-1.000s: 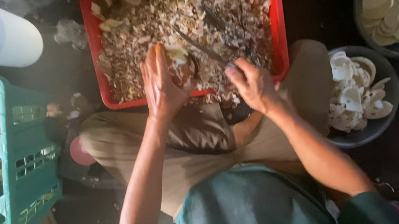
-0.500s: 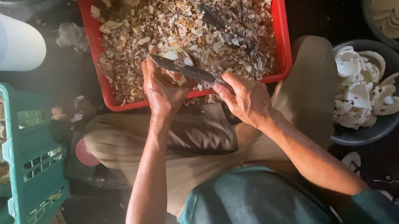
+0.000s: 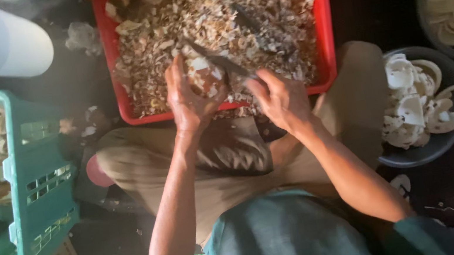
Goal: The person sits cross-legged and uses a knife to peel the husk from a coconut, rotating it to remove the outer layer. After peeling, the person splits the coconut open with the knife and discards the shell pieces into a nearby container.
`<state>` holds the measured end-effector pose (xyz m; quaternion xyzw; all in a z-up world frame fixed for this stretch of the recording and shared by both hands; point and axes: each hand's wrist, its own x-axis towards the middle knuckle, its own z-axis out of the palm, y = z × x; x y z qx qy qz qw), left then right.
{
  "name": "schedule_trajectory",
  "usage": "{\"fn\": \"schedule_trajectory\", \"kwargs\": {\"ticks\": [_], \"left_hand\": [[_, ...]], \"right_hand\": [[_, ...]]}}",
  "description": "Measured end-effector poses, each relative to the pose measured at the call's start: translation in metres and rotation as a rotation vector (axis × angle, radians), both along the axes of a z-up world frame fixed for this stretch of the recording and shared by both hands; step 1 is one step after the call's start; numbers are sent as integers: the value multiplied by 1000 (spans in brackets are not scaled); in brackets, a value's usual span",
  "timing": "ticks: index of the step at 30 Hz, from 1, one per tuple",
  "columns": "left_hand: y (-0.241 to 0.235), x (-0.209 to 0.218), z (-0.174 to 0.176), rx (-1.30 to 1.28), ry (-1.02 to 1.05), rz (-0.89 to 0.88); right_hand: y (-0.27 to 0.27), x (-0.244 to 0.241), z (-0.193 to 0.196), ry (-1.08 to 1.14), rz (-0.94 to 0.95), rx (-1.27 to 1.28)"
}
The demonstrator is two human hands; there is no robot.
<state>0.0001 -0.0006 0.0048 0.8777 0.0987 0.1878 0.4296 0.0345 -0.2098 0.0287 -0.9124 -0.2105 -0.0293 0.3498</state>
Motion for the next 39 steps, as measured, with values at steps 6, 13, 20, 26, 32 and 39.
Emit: {"fn": "schedule_trajectory", "kwargs": {"ticks": [6,13,20,26,32,39], "left_hand": [[-1,-1,5,-16,49,-14],[-2,-2,7,16,-35,-19],[-4,-1,6,-297,6,-58],[-7,-2,9,-98,-42,-15],[-7,-1,10,-47,-57,-4],[-11,-3,5,153,-91,1]], "right_hand": [[-14,-34,3,246,19,100],[-4,-28,3,186,25,84],[-4,-38,4,115,60,130],[-5,-34,0,168,19,119],[-3,-35,-11,164,3,99],[19,0,-19,7,-29,36]]}}
